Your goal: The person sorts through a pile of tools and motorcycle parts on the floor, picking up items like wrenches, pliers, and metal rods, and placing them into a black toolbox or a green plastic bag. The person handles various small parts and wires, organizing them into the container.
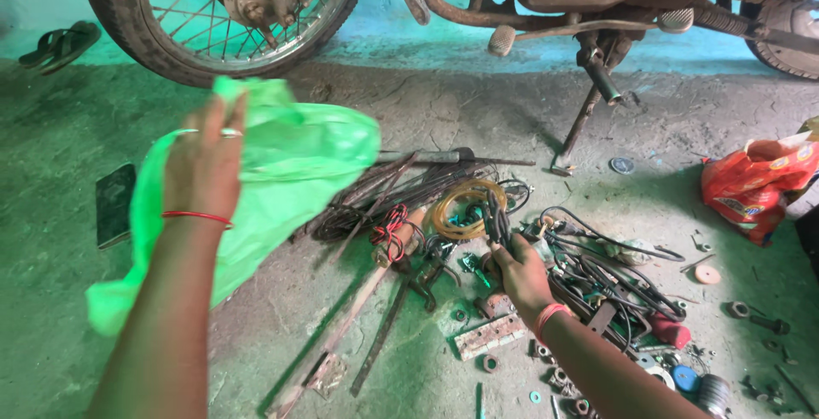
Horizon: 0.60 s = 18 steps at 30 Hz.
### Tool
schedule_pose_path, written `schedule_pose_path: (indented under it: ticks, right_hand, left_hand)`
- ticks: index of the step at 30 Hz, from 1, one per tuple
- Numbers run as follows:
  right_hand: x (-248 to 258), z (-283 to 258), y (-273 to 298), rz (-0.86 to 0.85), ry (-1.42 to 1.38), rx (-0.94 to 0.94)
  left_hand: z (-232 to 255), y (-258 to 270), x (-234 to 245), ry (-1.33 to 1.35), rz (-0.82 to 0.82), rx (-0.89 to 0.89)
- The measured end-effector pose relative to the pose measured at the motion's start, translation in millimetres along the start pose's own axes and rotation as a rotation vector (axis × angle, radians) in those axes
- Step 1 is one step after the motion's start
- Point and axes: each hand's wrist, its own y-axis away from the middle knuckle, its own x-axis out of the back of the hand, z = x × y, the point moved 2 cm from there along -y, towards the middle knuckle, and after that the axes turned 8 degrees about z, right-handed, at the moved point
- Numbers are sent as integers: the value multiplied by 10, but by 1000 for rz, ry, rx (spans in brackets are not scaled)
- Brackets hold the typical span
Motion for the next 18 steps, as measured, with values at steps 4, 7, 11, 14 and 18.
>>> schedule_pose_path:
  ticks: [4, 7, 11, 14, 18]
  right_hand:
    - [-76, -237, 51, -5, 105, 79]
    - [-97, -504, 76, -4, 271, 160]
    - [-103, -827, 53, -4, 570, 260]
    - [-258, -979, -55, -129, 675, 386]
    - [-628, -1059, -338, -166, 926, 577]
  left_hand:
    - [395, -182, 143, 115, 15, -148]
    - [654, -138, 239, 229, 60, -194]
    - [863, 86, 312, 450, 48, -151]
    - [872, 178, 327, 521, 73, -95]
    - [854, 238, 318, 532, 73, -109]
